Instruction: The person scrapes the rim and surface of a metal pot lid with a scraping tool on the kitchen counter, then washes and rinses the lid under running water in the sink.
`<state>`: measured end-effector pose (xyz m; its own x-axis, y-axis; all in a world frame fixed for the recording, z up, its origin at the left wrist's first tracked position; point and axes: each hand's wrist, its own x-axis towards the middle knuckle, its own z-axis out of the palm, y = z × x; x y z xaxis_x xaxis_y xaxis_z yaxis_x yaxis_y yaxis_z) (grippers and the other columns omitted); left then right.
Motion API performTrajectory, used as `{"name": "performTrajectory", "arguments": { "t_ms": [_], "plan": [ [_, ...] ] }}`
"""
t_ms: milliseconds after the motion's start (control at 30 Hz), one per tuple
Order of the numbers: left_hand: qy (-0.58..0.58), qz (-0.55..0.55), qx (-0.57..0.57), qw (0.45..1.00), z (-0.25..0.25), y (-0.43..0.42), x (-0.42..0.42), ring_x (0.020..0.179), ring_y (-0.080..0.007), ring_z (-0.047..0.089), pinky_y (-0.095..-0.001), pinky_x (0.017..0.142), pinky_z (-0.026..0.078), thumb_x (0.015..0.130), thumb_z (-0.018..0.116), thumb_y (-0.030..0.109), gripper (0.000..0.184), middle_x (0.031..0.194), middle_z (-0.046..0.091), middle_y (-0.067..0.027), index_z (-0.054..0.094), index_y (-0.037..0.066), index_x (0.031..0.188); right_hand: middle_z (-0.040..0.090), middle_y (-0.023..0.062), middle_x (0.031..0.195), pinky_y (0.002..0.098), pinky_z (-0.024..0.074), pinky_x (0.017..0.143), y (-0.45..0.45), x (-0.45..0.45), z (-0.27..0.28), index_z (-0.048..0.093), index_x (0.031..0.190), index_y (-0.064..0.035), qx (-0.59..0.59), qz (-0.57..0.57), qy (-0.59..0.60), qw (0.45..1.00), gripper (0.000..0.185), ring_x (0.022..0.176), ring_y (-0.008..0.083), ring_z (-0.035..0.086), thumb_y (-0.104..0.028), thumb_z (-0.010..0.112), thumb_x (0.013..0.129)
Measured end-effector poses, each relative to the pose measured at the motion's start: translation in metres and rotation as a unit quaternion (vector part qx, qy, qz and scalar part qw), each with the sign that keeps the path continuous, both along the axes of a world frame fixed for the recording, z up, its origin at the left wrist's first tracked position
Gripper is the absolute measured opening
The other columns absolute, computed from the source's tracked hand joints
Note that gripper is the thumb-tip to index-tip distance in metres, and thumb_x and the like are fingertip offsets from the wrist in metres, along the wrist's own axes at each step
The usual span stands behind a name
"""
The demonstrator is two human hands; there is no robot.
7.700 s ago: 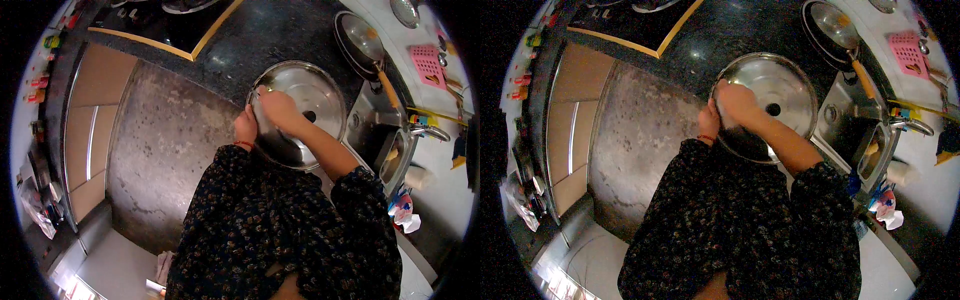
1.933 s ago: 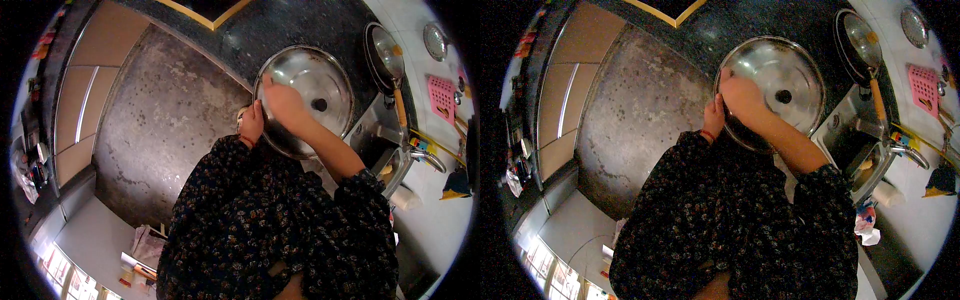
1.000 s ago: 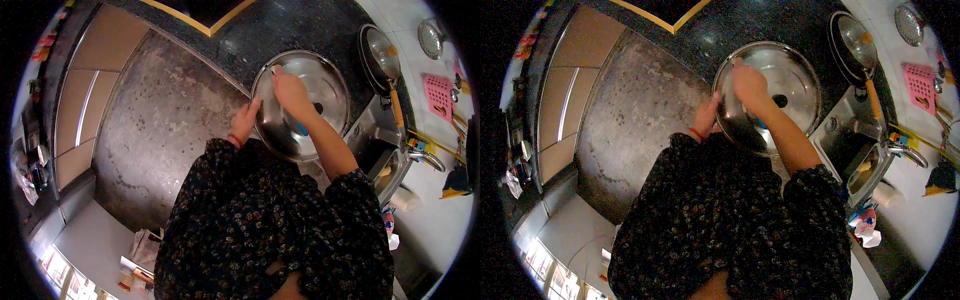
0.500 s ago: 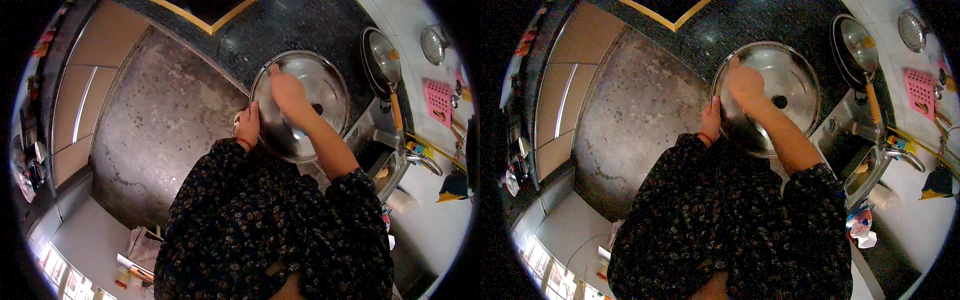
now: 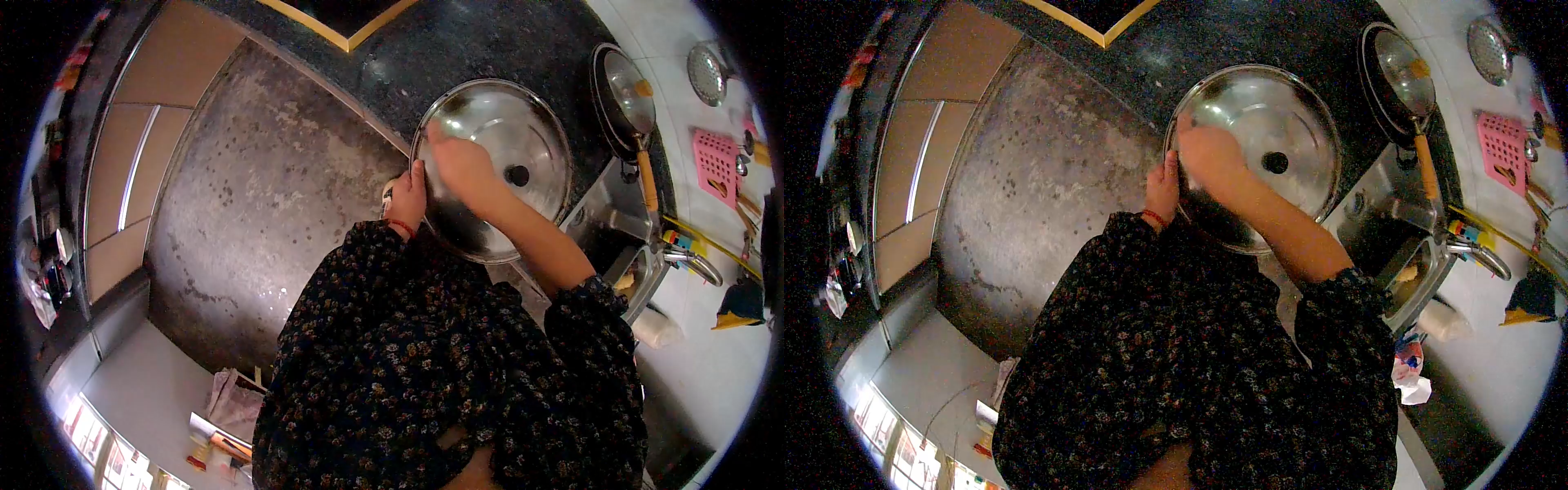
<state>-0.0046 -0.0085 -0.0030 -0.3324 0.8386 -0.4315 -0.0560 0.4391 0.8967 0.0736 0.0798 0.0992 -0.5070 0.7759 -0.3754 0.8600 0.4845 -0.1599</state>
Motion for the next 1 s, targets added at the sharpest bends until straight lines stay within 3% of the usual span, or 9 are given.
{"name": "performTrajectory", "arguments": {
  "t_ms": [67, 167, 367, 467, 567, 667, 800, 867, 1000],
  "plan": [
    [-0.011, 0.005, 0.029, 1.000, -0.007, 0.001, 0.000, 0.050, -0.0122, 0.035, -0.0327, 0.045, 0.029, 0.091, 0.040, 0.045, 0.058, 0.051, 0.040, -0.0028, 0.048, -0.004, 0.061, 0.061, 0.0172, 0.072, 0.0409, 0.0488, 0.054, -0.006, 0.003, 0.000, 0.041, 0.108, 0.0026, 0.014, 0.039, 0.012, 0.999, 0.030, 0.066, 0.0324, 0.061, -0.009, 0.043, 0.080],
    [0.030, -0.076, -0.078, 0.994, -0.011, 0.001, -0.007, 0.065, -0.0325, 0.054, -0.0378, 0.063, 0.042, 0.091, 0.033, 0.046, 0.060, 0.069, 0.056, -0.0228, 0.057, -0.008, 0.081, 0.060, 0.0171, 0.071, 0.0414, 0.0486, 0.053, -0.012, 0.001, 0.003, 0.042, 0.104, 0.0016, -0.015, 0.032, 0.011, 0.999, 0.026, 0.065, 0.0329, 0.061, -0.008, 0.044, 0.079],
    [0.072, -0.065, 0.004, 0.995, -0.017, 0.009, -0.016, 0.056, -0.0329, 0.053, -0.0404, 0.058, 0.041, 0.089, 0.038, 0.046, 0.059, 0.059, 0.051, -0.0229, 0.056, -0.008, 0.072, 0.061, 0.0171, 0.071, 0.0430, 0.0482, 0.055, -0.011, 0.007, -0.007, 0.042, 0.104, -0.0007, -0.007, 0.035, 0.003, 0.999, 0.025, 0.066, 0.0345, 0.060, -0.010, 0.044, 0.081],
    [0.130, -0.164, -0.021, 0.978, -0.031, 0.035, -0.033, 0.060, -0.0335, 0.054, -0.0399, 0.058, 0.041, 0.088, 0.041, 0.045, 0.056, 0.066, 0.055, -0.0231, 0.057, -0.008, 0.081, 0.061, 0.0171, 0.073, 0.0448, 0.0476, 0.056, 0.005, 0.010, -0.011, 0.044, 0.106, -0.0011, -0.023, -0.042, 0.021, 0.999, 0.026, 0.067, 0.0356, 0.060, -0.016, 0.044, 0.084],
    [-0.134, -0.033, -0.017, 0.990, 0.006, 0.035, -0.031, 0.071, -0.0341, 0.056, -0.0385, 0.063, 0.042, 0.087, 0.043, 0.046, 0.054, 0.081, 0.059, -0.0224, 0.056, -0.007, 0.092, 0.061, 0.0190, 0.076, 0.0472, 0.0464, 0.060, 0.020, 0.016, -0.024, 0.047, 0.106, -0.0006, -0.002, -0.114, 0.061, 0.992, 0.028, 0.071, 0.0367, 0.060, -0.020, 0.042, 0.086],
    [-0.140, -0.066, -0.136, 0.978, 0.037, 0.012, -0.033, 0.087, -0.0341, 0.055, -0.0371, 0.075, 0.041, 0.088, 0.041, 0.048, 0.057, 0.096, 0.058, -0.0208, 0.053, -0.005, 0.102, 0.060, 0.0211, 0.079, 0.0483, 0.0456, 0.064, 0.036, 0.015, -0.014, 0.049, 0.104, -0.0006, 0.033, -0.168, 0.020, 0.985, 0.028, 0.075, 0.0375, 0.059, -0.021, 0.042, 0.087],
    [-0.020, -0.123, -0.125, 0.984, -0.002, -0.018, 0.002, 0.100, -0.0373, 0.050, -0.0378, 0.087, 0.038, 0.089, 0.031, 0.052, 0.059, 0.106, 0.055, -0.0215, 0.053, 0.000, 0.108, 0.060, 0.0229, 0.084, 0.0466, 0.0469, 0.067, 0.048, 0.022, -0.017, 0.049, 0.105, 0.0017, 0.031, -0.176, 0.034, 0.983, 0.028, 0.079, 0.0373, 0.059, -0.016, 0.042, 0.085],
    [0.019, -0.156, -0.212, 0.965, -0.027, -0.015, 0.004, 0.101, -0.0386, 0.049, -0.0393, 0.087, 0.038, 0.089, 0.027, 0.053, 0.060, 0.107, 0.055, -0.0208, 0.051, 0.002, 0.110, 0.060, 0.0245, 0.090, 0.0427, 0.0499, 0.069, 0.051, 0.017, -0.007, 0.048, 0.107, 0.0062, 0.005, -0.178, 0.004, 0.984, 0.031, 0.083, 0.0360, 0.060, -0.008, 0.046, 0.079],
    [0.056, -0.196, -0.203, 0.958, -0.007, -0.006, -0.003, 0.101, -0.0383, 0.048, -0.0422, 0.087, 0.037, 0.090, 0.019, 0.053, 0.062, 0.104, 0.055, -0.0193, 0.051, 0.003, 0.109, 0.060, 0.0234, 0.089, 0.0445, 0.0486, 0.069, 0.053, 0.015, -0.007, 0.048, 0.105, 0.0055, 0.019, -0.174, 0.001, 0.985, 0.028, 0.083, 0.0366, 0.060, -0.011, 0.041, 0.083]
  ]
}}
